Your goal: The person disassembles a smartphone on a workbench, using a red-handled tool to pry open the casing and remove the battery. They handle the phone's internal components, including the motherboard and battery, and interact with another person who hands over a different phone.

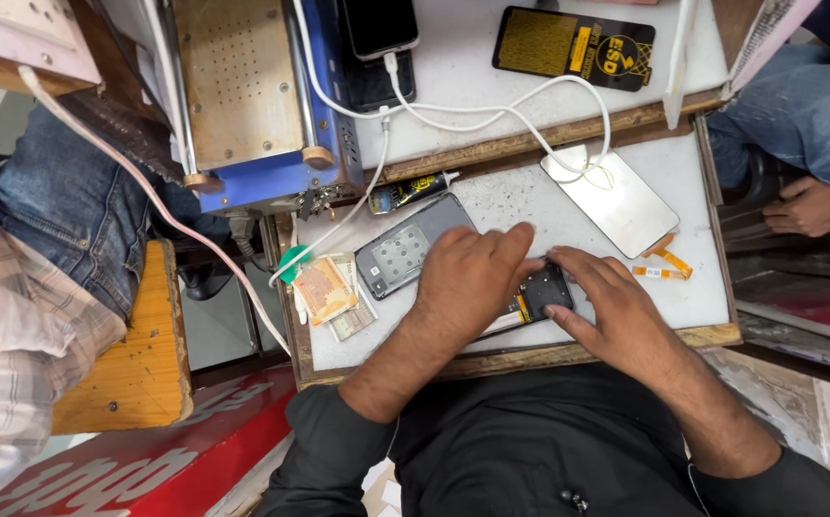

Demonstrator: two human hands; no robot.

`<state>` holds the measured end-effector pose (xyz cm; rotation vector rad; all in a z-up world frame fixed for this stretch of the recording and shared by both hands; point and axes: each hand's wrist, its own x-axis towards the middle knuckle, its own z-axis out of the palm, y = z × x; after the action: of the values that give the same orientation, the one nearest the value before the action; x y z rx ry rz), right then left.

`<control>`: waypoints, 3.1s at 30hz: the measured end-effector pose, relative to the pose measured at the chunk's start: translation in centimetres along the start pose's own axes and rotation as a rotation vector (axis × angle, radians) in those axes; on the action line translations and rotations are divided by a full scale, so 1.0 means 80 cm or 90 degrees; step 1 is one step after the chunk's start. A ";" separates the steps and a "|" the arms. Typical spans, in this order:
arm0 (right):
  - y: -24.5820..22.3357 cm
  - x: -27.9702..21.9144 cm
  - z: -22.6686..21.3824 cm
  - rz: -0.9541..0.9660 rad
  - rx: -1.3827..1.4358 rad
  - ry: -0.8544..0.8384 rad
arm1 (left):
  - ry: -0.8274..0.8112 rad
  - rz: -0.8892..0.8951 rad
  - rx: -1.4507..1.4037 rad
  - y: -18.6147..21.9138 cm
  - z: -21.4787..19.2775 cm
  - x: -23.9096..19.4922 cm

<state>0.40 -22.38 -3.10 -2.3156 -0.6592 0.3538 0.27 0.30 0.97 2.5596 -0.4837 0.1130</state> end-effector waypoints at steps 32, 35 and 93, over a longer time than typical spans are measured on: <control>-0.018 0.093 -0.003 -0.068 -0.159 0.082 | 0.398 -0.234 -0.305 -0.052 0.012 -0.076; -0.010 0.090 -0.008 -0.079 -0.144 0.106 | 0.412 -0.260 -0.337 -0.055 0.015 -0.099; -0.046 0.112 -0.030 -0.253 -0.262 -0.375 | 0.065 -0.376 -0.208 -0.028 0.059 -0.102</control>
<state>7.58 -16.45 0.61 -2.3735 -1.5801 0.7798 -6.61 2.24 -5.57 2.2528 0.2809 -0.0458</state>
